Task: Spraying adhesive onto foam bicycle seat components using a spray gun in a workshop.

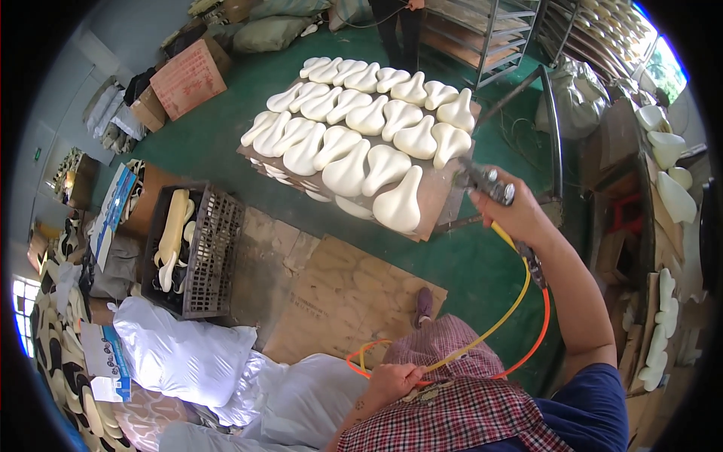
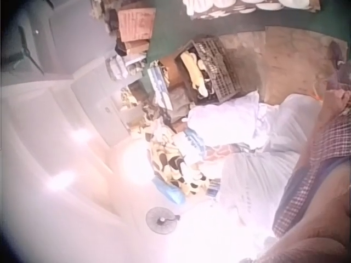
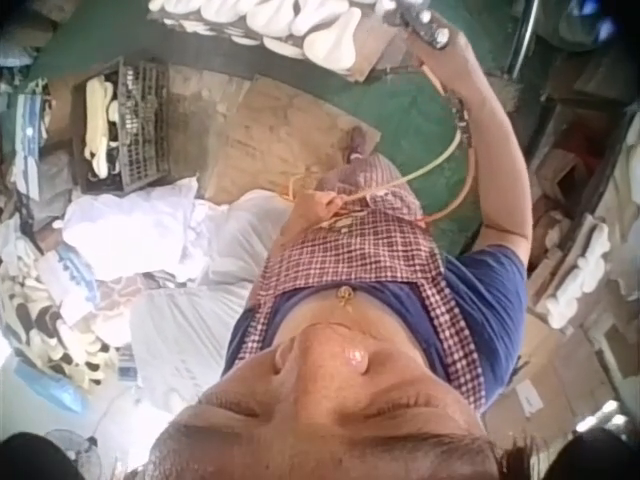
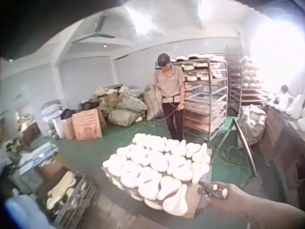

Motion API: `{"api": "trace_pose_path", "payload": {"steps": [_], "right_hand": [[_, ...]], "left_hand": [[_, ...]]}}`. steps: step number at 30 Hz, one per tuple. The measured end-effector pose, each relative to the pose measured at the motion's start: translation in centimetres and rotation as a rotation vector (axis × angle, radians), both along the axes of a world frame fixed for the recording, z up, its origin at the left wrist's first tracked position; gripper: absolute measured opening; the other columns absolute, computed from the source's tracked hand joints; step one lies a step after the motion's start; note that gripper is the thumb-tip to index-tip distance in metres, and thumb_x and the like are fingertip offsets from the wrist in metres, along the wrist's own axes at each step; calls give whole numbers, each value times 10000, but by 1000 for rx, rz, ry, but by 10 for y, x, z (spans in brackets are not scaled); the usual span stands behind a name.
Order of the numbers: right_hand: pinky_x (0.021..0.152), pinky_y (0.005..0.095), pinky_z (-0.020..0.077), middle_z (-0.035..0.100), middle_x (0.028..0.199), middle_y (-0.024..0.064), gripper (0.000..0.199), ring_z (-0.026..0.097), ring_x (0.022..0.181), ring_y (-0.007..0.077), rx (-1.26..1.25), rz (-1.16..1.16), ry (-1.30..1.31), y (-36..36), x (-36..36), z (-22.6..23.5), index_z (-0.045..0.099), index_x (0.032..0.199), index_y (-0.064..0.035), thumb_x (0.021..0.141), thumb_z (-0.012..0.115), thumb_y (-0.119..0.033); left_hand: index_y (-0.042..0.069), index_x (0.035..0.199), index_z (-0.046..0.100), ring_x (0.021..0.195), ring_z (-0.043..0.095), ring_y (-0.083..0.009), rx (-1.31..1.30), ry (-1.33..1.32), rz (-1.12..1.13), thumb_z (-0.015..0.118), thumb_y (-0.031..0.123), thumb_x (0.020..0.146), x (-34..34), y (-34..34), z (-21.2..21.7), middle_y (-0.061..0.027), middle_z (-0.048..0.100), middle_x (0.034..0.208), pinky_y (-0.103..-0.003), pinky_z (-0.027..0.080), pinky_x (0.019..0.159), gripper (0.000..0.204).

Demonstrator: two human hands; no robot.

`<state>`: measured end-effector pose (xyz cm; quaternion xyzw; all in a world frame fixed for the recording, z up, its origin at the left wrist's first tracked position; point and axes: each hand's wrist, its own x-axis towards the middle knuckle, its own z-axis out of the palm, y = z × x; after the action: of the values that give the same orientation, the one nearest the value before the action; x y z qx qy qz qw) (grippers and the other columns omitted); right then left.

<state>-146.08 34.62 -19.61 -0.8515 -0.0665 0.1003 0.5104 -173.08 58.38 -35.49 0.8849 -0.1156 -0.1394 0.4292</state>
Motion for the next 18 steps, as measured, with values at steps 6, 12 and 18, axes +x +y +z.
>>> {"api": "trace_pose_path", "payload": {"steps": [6,12,18], "right_hand": [[558,279,497,630,794,54,407,585,579,104,20,-12,6,10,-25,14,560,1222,-39,862,664,-196],[569,274,499,637,806,44,417,596,586,104,-40,-17,-148,-14,-13,7,554,1236,-45,863,673,-189],[575,281,498,627,799,57,424,585,593,101,21,-114,-34,-58,1,7,549,1234,-28,865,678,-192]], "left_hand": [[142,790,692,541,599,-313,0,11,-5,593,365,908,-19,-1,-2,-100,598,605,-409,462,472,271],[133,788,692,563,609,-315,-1,13,-48,591,361,909,-8,-18,-2,-107,603,616,-415,472,488,278],[120,775,680,584,611,-324,-5,64,-70,587,371,909,16,-46,1,-111,604,623,-419,478,506,299]]}}
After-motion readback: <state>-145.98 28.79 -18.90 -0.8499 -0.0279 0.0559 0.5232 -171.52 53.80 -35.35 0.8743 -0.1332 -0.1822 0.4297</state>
